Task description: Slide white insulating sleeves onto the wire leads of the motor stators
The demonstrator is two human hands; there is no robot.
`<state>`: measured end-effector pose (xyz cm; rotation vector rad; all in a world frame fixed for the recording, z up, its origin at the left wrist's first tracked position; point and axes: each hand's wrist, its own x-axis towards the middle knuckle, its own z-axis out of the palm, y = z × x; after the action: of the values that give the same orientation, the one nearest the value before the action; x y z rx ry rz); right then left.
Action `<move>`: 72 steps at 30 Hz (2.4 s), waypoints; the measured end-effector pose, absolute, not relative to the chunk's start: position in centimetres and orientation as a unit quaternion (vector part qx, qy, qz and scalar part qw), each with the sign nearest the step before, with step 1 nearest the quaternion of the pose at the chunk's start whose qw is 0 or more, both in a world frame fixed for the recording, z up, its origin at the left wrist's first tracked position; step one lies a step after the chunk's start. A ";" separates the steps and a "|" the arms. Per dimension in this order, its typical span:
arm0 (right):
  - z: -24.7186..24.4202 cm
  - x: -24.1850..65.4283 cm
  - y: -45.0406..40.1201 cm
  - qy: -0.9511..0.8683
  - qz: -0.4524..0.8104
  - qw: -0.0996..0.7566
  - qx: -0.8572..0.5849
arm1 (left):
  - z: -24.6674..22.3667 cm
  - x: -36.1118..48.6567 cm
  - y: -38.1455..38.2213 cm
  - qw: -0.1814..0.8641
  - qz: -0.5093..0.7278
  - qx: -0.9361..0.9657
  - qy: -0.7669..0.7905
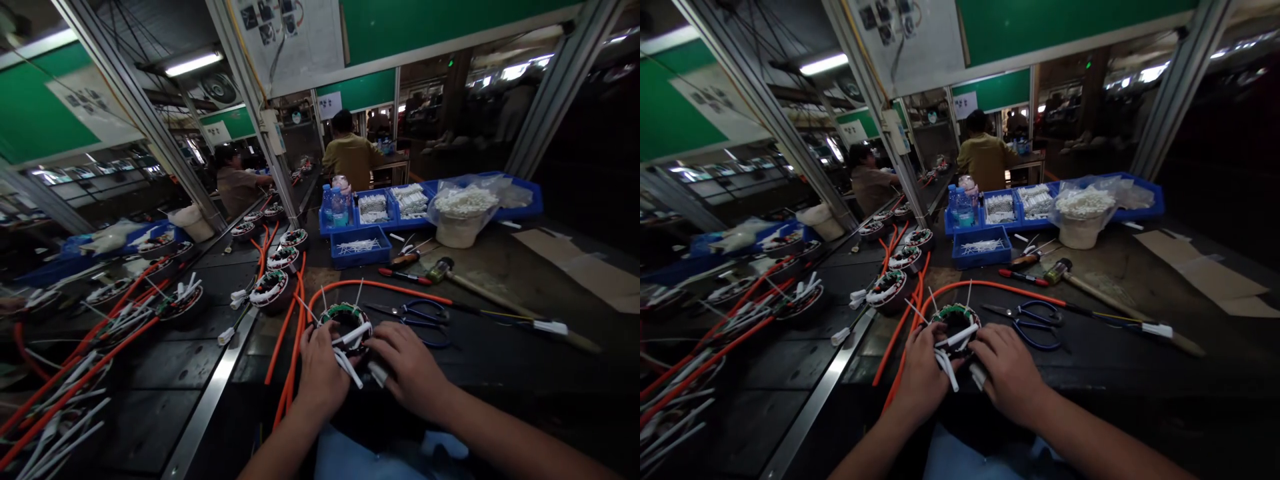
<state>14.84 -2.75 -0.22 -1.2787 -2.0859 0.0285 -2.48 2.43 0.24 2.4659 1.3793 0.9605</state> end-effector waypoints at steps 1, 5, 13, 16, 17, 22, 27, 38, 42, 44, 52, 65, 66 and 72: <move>0.1 14.5 -2.8 -0.813 -0.002 0.334 -0.477 | 0.3 -2.5 2.5 0.081 0.317 0.826 0.459; 0.4 13.0 -2.7 -0.850 -0.046 0.344 -0.396 | 0.3 -2.7 2.7 0.082 0.323 0.829 0.449; 0.4 11.8 -2.7 -0.859 -0.060 0.362 -0.357 | 0.2 -2.8 3.0 0.083 0.317 0.840 0.433; 1.9 12.5 -1.8 -0.857 -0.007 0.328 -0.398 | 0.5 -2.5 3.1 0.096 0.303 0.849 0.423; 2.4 12.9 -1.2 -0.847 0.022 0.313 -0.429 | 0.7 -2.5 3.1 0.104 0.298 0.850 0.422; 3.2 15.1 2.5 -0.763 0.213 0.278 -0.543 | 2.2 -3.2 3.6 0.161 0.254 0.852 0.430; 2.1 15.9 3.8 -0.747 0.294 0.284 -0.525 | 3.7 -2.8 4.5 0.197 0.177 0.858 0.441; 3.2 16.7 2.5 -0.849 0.221 0.223 -0.424 | 1.6 -4.2 4.3 0.064 0.235 0.912 0.329; 3.7 16.5 2.3 -0.877 0.174 0.171 -0.413 | 0.1 -3.7 4.0 0.005 0.248 0.900 0.360; 3.8 15.9 2.3 -0.886 0.152 0.139 -0.416 | -0.4 -3.3 4.0 0.003 0.262 0.892 0.368; 3.9 13.3 1.3 -0.905 0.059 0.084 -0.414 | -0.7 -3.0 3.6 0.012 0.278 0.881 0.383; 4.4 15.3 4.4 -0.825 0.141 0.118 -0.535 | 0.8 -4.2 3.7 0.058 0.232 0.910 0.338; 4.1 15.4 3.9 -0.819 0.145 0.128 -0.540 | 1.2 -4.8 3.9 0.087 0.215 0.923 0.309; 1.8 14.8 0.2 -0.778 0.133 0.260 -0.557 | 0.3 -5.7 4.7 0.094 0.248 0.926 0.268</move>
<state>14.77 0.19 1.78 -1.5083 -2.1069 0.3613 -5.69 4.67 0.27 2.7465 0.7955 0.7365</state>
